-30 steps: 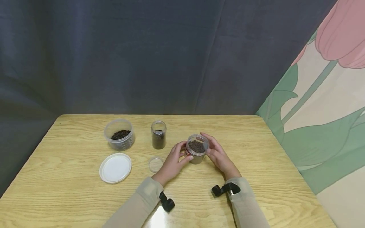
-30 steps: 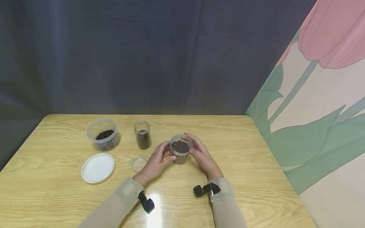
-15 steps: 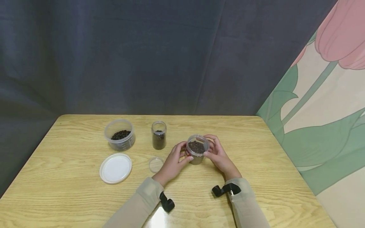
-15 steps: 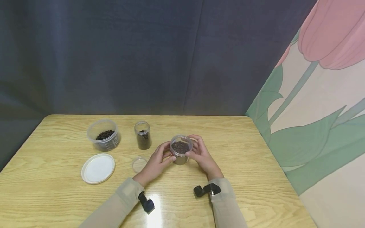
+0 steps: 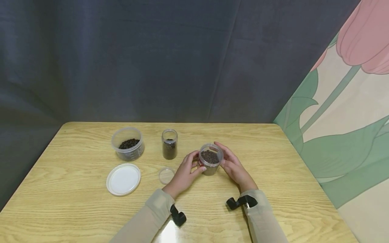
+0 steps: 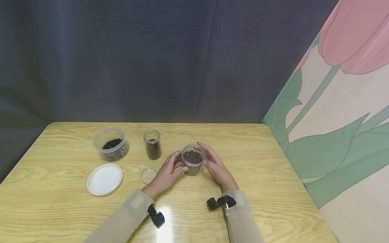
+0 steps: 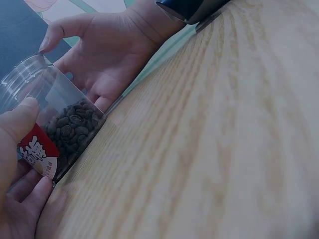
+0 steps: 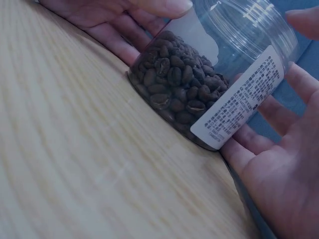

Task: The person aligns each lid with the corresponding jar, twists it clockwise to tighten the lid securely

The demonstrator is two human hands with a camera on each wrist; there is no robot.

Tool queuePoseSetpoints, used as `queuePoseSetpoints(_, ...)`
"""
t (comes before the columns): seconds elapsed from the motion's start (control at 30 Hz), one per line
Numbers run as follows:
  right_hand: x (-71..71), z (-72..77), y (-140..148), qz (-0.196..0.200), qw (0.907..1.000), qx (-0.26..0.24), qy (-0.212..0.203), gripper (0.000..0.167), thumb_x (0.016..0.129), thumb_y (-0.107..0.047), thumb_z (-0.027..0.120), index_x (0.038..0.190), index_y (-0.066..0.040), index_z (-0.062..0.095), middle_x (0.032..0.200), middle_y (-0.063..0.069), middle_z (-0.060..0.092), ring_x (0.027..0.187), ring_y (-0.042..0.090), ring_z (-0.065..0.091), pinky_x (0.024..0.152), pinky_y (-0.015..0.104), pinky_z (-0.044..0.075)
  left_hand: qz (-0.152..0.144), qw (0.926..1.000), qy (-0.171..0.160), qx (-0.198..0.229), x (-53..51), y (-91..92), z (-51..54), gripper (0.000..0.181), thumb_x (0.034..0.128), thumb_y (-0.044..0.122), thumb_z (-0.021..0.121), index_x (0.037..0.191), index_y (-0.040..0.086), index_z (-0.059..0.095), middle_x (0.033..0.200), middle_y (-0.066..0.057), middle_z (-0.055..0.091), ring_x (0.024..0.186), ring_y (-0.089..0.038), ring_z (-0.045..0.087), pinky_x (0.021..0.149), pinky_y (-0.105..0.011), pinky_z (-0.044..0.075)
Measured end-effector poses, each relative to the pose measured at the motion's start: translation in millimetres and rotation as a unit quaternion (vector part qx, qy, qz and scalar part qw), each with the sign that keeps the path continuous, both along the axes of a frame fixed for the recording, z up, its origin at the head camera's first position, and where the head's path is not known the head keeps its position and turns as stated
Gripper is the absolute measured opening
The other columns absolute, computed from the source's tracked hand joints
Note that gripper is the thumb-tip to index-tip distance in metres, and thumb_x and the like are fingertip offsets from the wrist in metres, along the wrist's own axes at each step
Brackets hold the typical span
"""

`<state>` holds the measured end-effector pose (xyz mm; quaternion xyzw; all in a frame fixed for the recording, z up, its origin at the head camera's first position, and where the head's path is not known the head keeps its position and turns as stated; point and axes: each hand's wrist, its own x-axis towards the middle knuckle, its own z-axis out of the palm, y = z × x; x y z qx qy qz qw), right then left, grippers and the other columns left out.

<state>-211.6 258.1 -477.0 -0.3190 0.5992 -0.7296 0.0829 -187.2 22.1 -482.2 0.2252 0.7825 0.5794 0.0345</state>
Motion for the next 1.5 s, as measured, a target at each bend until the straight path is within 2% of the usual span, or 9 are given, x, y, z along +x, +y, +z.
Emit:
queuePoseSetpoints(0.17, -1.1, -0.3, 0.4, 0.003, 1.0000, 0.003, 0.003, 0.065, 0.096, 0.001, 0.039, 0.159, 0.000, 0.025, 0.154, 0.014, 0.041, 0.142, 0.022, 0.039, 0.119, 0.030, 0.036, 0.002, 1.0000, -0.003, -0.004, -0.4, -0.1, 0.4, 0.067, 0.1017, 0.031, 0.063, 0.155, 0.008, 0.031, 0.152, -0.015, 0.039, 0.138, -0.027, 0.046, 0.115, -0.032, 0.043)
queuePoseSetpoints(0.3, -1.3, -0.5, 1.1, -0.004, 1.0000, 0.004, -0.001, 0.061, 0.096, 0.003, 0.042, 0.156, -0.003, 0.031, 0.152, 0.014, 0.042, 0.140, 0.024, 0.042, 0.117, 0.031, 0.039, 0.002, 1.0000, -0.003, -0.006, -0.4, -0.1, 0.9, 0.067, 0.1016, 0.032, 0.064, 0.156, 0.009, 0.031, 0.152, -0.015, 0.039, 0.138, -0.027, 0.046, 0.115, -0.032, 0.043)
queuePoseSetpoints(0.43, -0.7, -0.7, 1.4, -0.014, 0.9999, 0.004, -0.009, 0.057, 0.099, 0.004, 0.052, 0.152, -0.006, 0.033, 0.152, 0.016, 0.044, 0.139, 0.026, 0.044, 0.115, 0.032, 0.043, -0.001, 1.0000, 0.000, -0.005, -0.1, -0.3, 0.8, 0.067, 0.1020, 0.033, 0.062, 0.156, 0.008, 0.030, 0.153, -0.016, 0.039, 0.138, -0.028, 0.045, 0.115, -0.034, 0.043)
queuePoseSetpoints(0.63, -0.8, -2.8, 1.9, -0.025, 0.9996, 0.003, -0.011, 0.061, 0.097, -0.001, 0.064, 0.148, -0.007, 0.032, 0.152, 0.022, 0.045, 0.136, 0.025, 0.049, 0.112, 0.031, 0.045, -0.001, 1.0000, 0.002, -0.004, 0.5, -0.4, 0.4, 0.068, 0.1019, 0.033, 0.063, 0.156, 0.007, 0.030, 0.153, -0.017, 0.039, 0.138, -0.029, 0.045, 0.115, -0.034, 0.044)
queuePoseSetpoints(0.8, -1.0, -3.3, 1.7, -0.006, 1.0000, -0.006, -0.005, 0.059, 0.101, 0.000, 0.051, 0.155, -0.005, 0.029, 0.153, 0.019, 0.042, 0.138, 0.025, 0.045, 0.116, 0.031, 0.042, 0.000, 1.0000, 0.001, -0.003, 1.7, -0.1, 1.9, 0.068, 0.1019, 0.033, 0.063, 0.155, 0.006, 0.030, 0.152, -0.018, 0.039, 0.138, -0.030, 0.046, 0.115, -0.035, 0.044)
queuePoseSetpoints(0.9, -0.6, -1.3, 1.1, 0.004, 0.9999, -0.007, -0.011, 0.063, 0.097, 0.001, 0.043, 0.158, -0.004, 0.028, 0.154, 0.016, 0.040, 0.141, 0.024, 0.041, 0.118, 0.031, 0.039, 0.001, 1.0000, 0.002, -0.003, 1.7, -0.3, 2.5, 0.068, 0.1019, 0.032, 0.063, 0.155, 0.005, 0.030, 0.151, -0.018, 0.040, 0.137, -0.030, 0.046, 0.115, -0.035, 0.044)
queuePoseSetpoints(1.17, 0.0, 0.7, 2.3, 0.011, 0.9999, -0.002, -0.008, 0.061, 0.097, 0.007, 0.038, 0.158, 0.001, 0.027, 0.157, 0.019, 0.037, 0.144, 0.025, 0.037, 0.120, 0.031, 0.036, 0.001, 1.0000, 0.001, -0.006, 0.0, -0.1, 0.5, 0.067, 0.1016, 0.033, 0.063, 0.155, 0.007, 0.031, 0.151, -0.015, 0.040, 0.138, -0.026, 0.046, 0.115, -0.030, 0.043)
queuePoseSetpoints(1.33, 0.3, 0.8, 2.5, -0.001, 0.9999, 0.000, -0.013, 0.058, 0.099, 0.010, 0.046, 0.154, -0.002, 0.032, 0.153, 0.023, 0.040, 0.139, 0.026, 0.045, 0.116, 0.033, 0.041, 0.001, 1.0000, 0.006, -0.002, 0.3, -0.4, 0.5, 0.068, 0.1016, 0.033, 0.063, 0.155, 0.006, 0.032, 0.152, -0.017, 0.040, 0.138, -0.028, 0.046, 0.115, -0.032, 0.043)
queuePoseSetpoints(1.5, 1.0, -0.3, 2.8, -0.024, 0.9995, 0.010, -0.016, 0.057, 0.098, 0.002, 0.061, 0.148, -0.006, 0.035, 0.150, 0.022, 0.045, 0.134, 0.024, 0.051, 0.111, 0.032, 0.047, 0.000, 1.0000, 0.008, 0.000, 0.7, -0.7, 0.8, 0.068, 0.1018, 0.033, 0.063, 0.155, 0.006, 0.031, 0.152, -0.017, 0.040, 0.138, -0.028, 0.046, 0.115, -0.032, 0.043)
